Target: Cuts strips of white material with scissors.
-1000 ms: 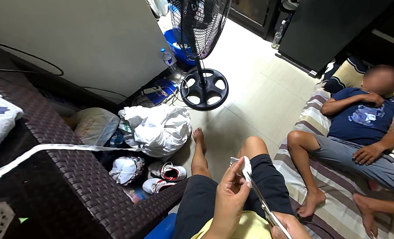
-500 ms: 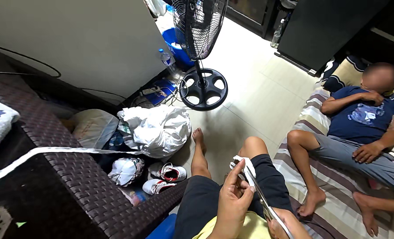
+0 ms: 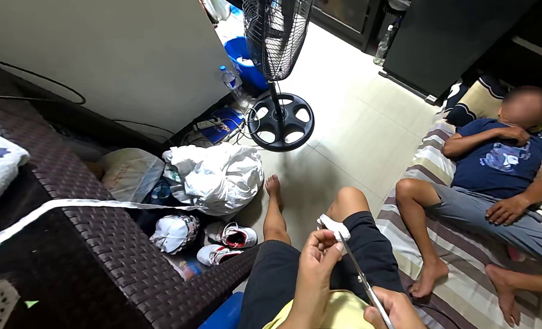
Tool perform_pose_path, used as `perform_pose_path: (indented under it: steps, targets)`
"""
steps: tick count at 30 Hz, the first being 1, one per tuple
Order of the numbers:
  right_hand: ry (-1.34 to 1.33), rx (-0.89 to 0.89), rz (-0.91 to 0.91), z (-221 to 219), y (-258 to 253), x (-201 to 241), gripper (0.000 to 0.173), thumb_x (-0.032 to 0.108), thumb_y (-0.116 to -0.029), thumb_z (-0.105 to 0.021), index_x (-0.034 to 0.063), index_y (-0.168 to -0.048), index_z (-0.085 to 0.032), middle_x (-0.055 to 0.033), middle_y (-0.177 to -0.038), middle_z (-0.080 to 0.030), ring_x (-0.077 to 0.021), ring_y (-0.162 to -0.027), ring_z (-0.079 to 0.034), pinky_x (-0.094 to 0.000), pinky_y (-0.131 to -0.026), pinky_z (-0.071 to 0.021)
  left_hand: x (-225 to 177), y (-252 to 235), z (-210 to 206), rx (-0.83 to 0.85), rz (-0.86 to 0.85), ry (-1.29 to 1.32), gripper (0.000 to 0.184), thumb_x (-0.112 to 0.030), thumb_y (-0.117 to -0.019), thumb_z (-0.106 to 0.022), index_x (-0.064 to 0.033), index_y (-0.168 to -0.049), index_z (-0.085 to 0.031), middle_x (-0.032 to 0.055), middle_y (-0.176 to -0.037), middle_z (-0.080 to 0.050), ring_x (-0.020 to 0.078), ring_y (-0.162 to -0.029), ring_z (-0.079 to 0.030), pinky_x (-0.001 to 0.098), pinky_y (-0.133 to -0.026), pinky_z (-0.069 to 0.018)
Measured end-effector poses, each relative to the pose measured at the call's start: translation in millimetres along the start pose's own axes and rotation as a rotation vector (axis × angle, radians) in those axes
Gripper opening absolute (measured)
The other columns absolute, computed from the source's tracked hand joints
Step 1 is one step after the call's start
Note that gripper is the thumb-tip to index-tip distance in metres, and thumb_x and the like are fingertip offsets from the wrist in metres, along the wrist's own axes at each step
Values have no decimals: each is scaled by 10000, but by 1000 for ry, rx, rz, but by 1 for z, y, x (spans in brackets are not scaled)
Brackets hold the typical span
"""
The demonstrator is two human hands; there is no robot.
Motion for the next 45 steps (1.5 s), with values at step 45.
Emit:
perform_pose_path:
  steps: [45]
  targets:
    - [8,83,-30,8,0,-11,680,713,-879,-568,59,-695,-599,70,-577,-464,-13,-532,-439,-254,-514,-368,9,0,2,52,173,-92,146,69,-909,-616,-36,-808,-608,40,-782,-661,134,-772,-679,295,-802,-592]
Point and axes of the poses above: each hand's wrist, its own y-axis away from the middle knuckle, its own z-axis out of the back of the hand, x = y × z, the point moved 4 cm from there along -y, towards the middle knuckle
